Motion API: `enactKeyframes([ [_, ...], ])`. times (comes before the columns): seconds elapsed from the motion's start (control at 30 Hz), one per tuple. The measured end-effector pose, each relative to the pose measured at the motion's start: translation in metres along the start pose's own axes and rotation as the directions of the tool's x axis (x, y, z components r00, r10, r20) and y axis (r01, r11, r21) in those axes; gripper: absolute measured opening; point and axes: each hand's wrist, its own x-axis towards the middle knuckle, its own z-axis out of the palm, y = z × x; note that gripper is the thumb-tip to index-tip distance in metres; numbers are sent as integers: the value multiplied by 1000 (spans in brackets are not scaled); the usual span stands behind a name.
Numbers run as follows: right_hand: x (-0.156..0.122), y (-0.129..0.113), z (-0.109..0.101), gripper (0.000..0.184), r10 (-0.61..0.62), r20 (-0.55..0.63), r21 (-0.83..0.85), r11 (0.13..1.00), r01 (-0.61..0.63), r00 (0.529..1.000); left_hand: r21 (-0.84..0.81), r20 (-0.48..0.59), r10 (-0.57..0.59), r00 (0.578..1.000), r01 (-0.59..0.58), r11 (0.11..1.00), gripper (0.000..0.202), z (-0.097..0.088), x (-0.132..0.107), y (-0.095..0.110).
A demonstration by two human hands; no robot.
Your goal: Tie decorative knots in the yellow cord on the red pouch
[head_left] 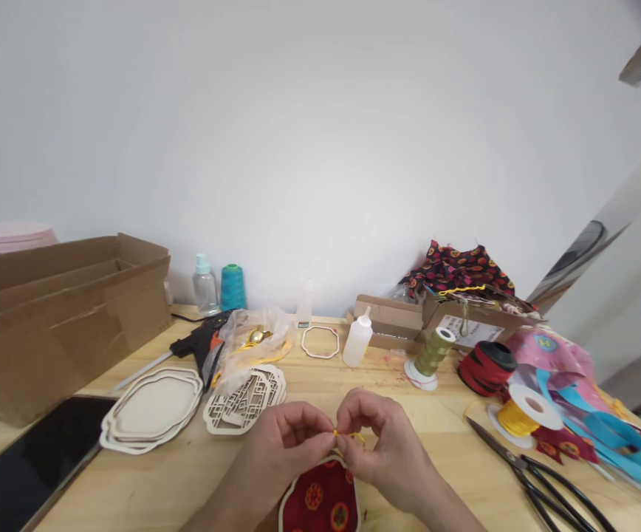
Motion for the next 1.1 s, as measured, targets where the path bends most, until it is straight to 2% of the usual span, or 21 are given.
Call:
enactKeyframes([
  [0.13, -1, 1, 0, 8, -5, -1, 8, 1000, 5, 1000, 26, 9, 28, 1000, -28, 999, 12, -1, 1, -2],
  [0.3, 0, 3, 2, 6, 23, -8, 61, 998, -22, 1000, 89, -48, 39, 998, -35, 995, 15, 0, 1, -1],
  [0.47, 1, 2, -2, 1, 27, 41, 156, 987, -33, 999, 79, -65, 21, 998, -15, 997, 17, -1, -1, 2],
  [0.67, 1, 3, -4, 3, 26, 100, 242, 969, -49, 995, 67, -51, -4, 999, 7, 998, 14, -4, 0, 2],
  [0.9, -1, 5, 0, 8, -7, 38, 122, 993, 2, 999, 84, -32, 22, 999, -19, 996, 12, -3, 0, -4],
  [1.1, 0, 5, -3, 14, -227, -7, -69, 972, 226, 974, 77, -13, 28, 1000, -27, 997, 13, -4, 2, -10],
])
